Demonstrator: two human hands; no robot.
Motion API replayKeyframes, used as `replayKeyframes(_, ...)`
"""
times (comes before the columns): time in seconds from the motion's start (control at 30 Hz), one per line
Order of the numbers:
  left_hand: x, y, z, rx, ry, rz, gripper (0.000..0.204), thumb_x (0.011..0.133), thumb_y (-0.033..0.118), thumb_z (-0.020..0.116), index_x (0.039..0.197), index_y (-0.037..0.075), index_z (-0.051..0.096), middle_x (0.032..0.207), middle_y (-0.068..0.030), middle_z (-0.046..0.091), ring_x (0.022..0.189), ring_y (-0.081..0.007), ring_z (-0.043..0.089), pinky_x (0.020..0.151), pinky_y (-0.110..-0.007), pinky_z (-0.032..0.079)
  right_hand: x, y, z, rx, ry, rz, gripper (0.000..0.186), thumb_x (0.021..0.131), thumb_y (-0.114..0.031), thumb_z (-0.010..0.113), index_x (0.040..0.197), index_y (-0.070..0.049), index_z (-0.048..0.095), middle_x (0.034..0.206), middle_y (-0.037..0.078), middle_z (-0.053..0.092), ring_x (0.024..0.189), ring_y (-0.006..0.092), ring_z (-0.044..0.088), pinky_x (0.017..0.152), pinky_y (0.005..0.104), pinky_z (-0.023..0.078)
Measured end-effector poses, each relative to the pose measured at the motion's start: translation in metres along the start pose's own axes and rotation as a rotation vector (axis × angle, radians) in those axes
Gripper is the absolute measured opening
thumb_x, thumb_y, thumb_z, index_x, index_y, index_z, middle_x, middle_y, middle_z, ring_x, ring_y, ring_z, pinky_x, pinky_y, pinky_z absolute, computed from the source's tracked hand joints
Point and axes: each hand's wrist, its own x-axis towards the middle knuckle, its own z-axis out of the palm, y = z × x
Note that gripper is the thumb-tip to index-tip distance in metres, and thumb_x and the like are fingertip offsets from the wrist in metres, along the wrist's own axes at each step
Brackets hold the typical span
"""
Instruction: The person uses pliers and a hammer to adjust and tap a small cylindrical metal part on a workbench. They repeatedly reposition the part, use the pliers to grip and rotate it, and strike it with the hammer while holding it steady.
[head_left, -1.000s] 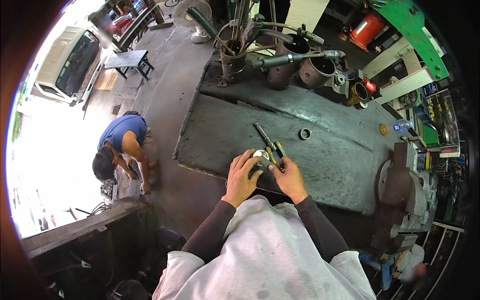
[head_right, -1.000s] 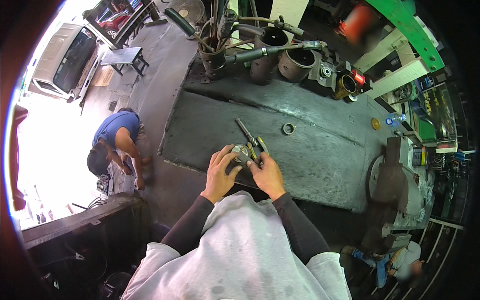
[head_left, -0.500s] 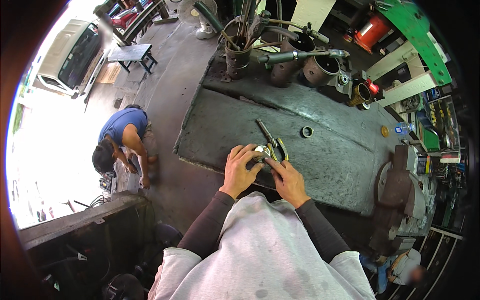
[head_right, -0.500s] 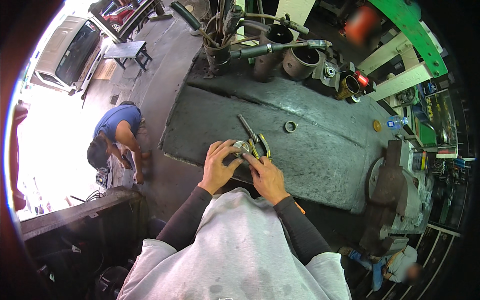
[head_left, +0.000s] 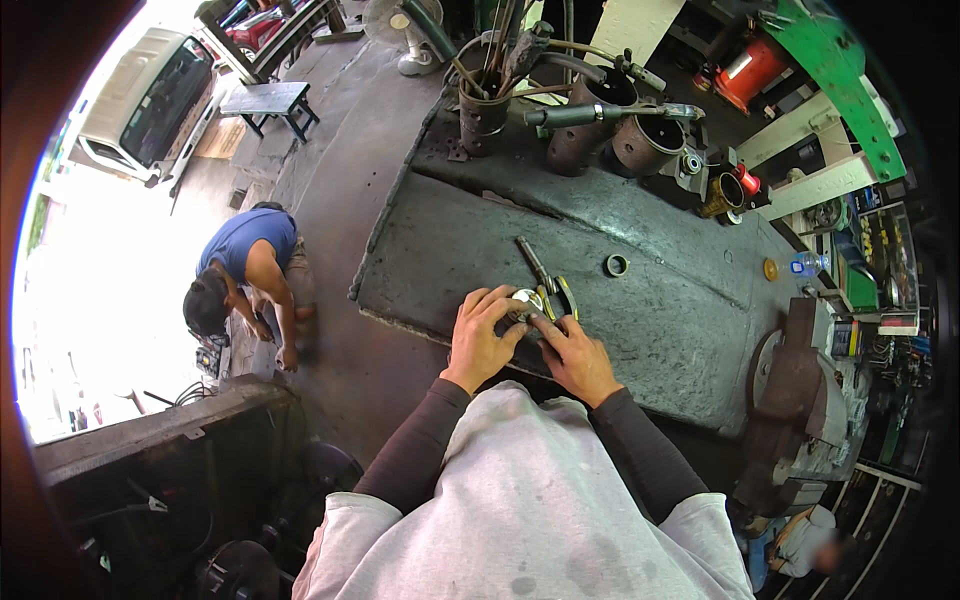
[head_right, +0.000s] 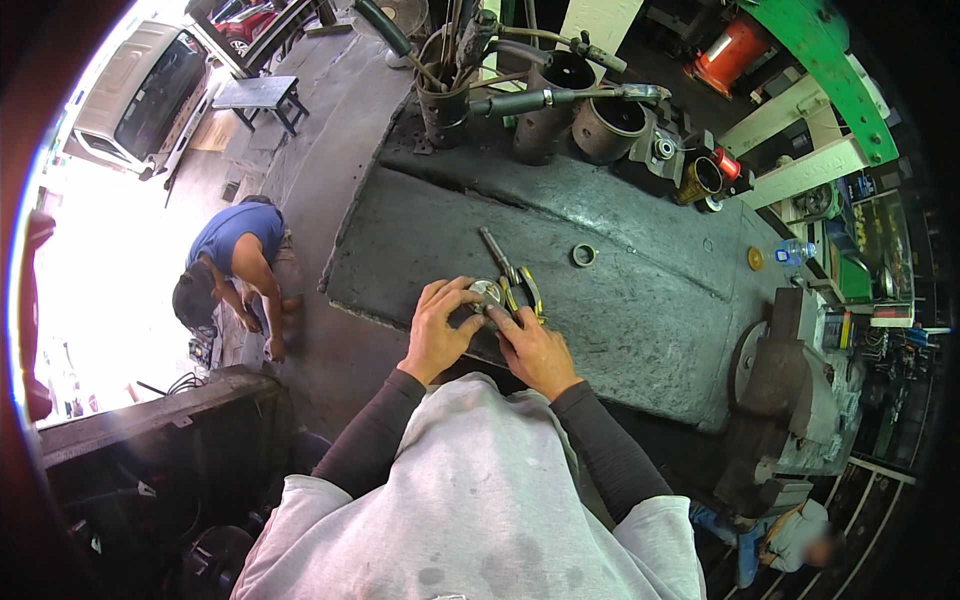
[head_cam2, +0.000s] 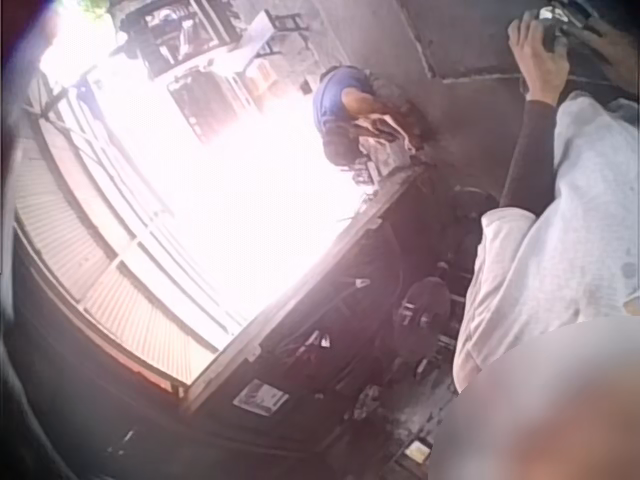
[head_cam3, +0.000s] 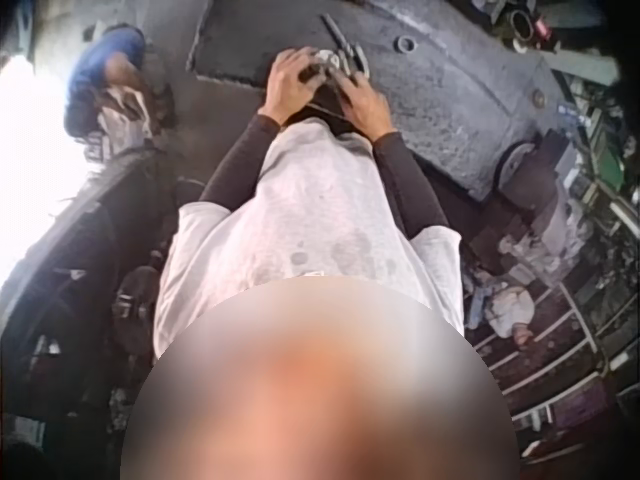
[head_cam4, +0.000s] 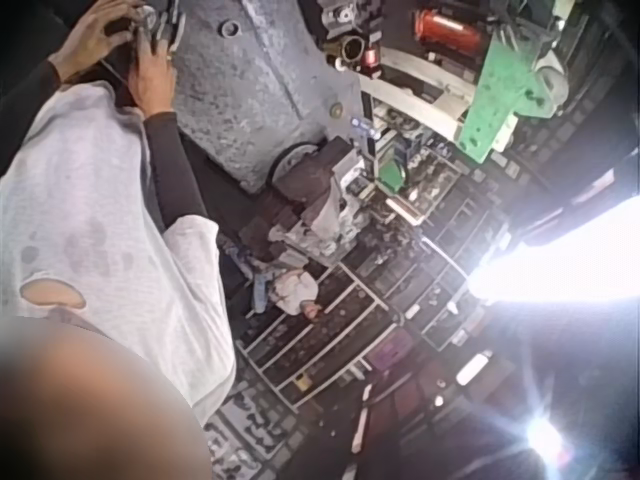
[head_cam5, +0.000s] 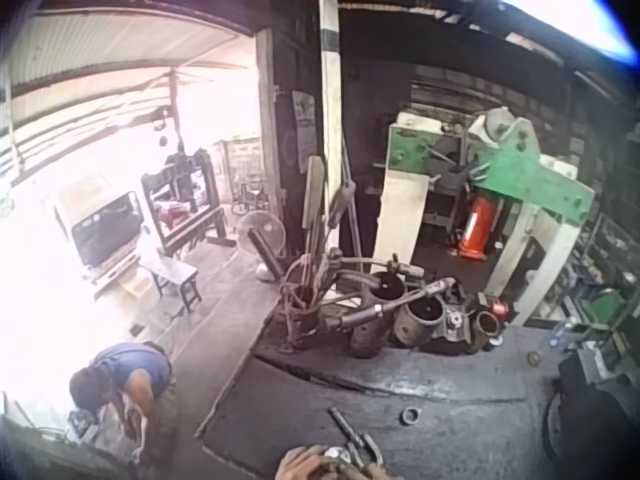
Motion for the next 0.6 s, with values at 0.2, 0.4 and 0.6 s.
replayKeyframes(0.2, -0.002, 0.005, 0.010, -0.168, 0.008, -0.201, 0.062, 0.076, 0.010, 0.091, 0.135, 0.010, 0.071, 0.138, -0.0119, 0.071, 0.130, -0.0350, 0.062, 0.112, -0.045, 0.049, 0.009, 0.002, 0.006, 0.000, 0.034, -0.060, 0.054, 0.100, -0.014, 0.069, 0.152, -0.021, 0.062, 0.110, 0.012, 0.060, 0.077, 0.0383, 0.072, 0.066, 0.0525, 0.060)
replayKeyframes(0.4, -0.001, -0.009, 0.023, 0.040, -0.033, -0.209, 0.067, 0.075, 0.009, 0.089, 0.139, 0.009, 0.069, 0.127, -0.0155, 0.073, 0.130, -0.0358, 0.062, 0.111, -0.046, 0.047, 0.007, 0.001, 0.006, 0.057, 0.054, -0.052, 0.055, 0.098, -0.010, 0.069, 0.152, -0.020, 0.063, 0.111, 0.014, 0.060, 0.079, 0.0387, 0.071, 0.068, 0.0518, 0.060)
replayKeyframes(0.6, -0.004, -0.014, 0.026, 0.033, -0.023, -0.179, 0.066, 0.078, 0.008, 0.085, 0.141, 0.010, 0.067, 0.130, -0.0135, 0.073, 0.132, -0.0347, 0.060, 0.110, -0.047, 0.045, 0.010, 0.001, 0.006, 0.113, 0.087, -0.087, 0.058, 0.097, -0.008, 0.069, 0.153, -0.021, 0.063, 0.112, 0.012, 0.060, 0.084, 0.0378, 0.072, 0.070, 0.0502, 0.061)
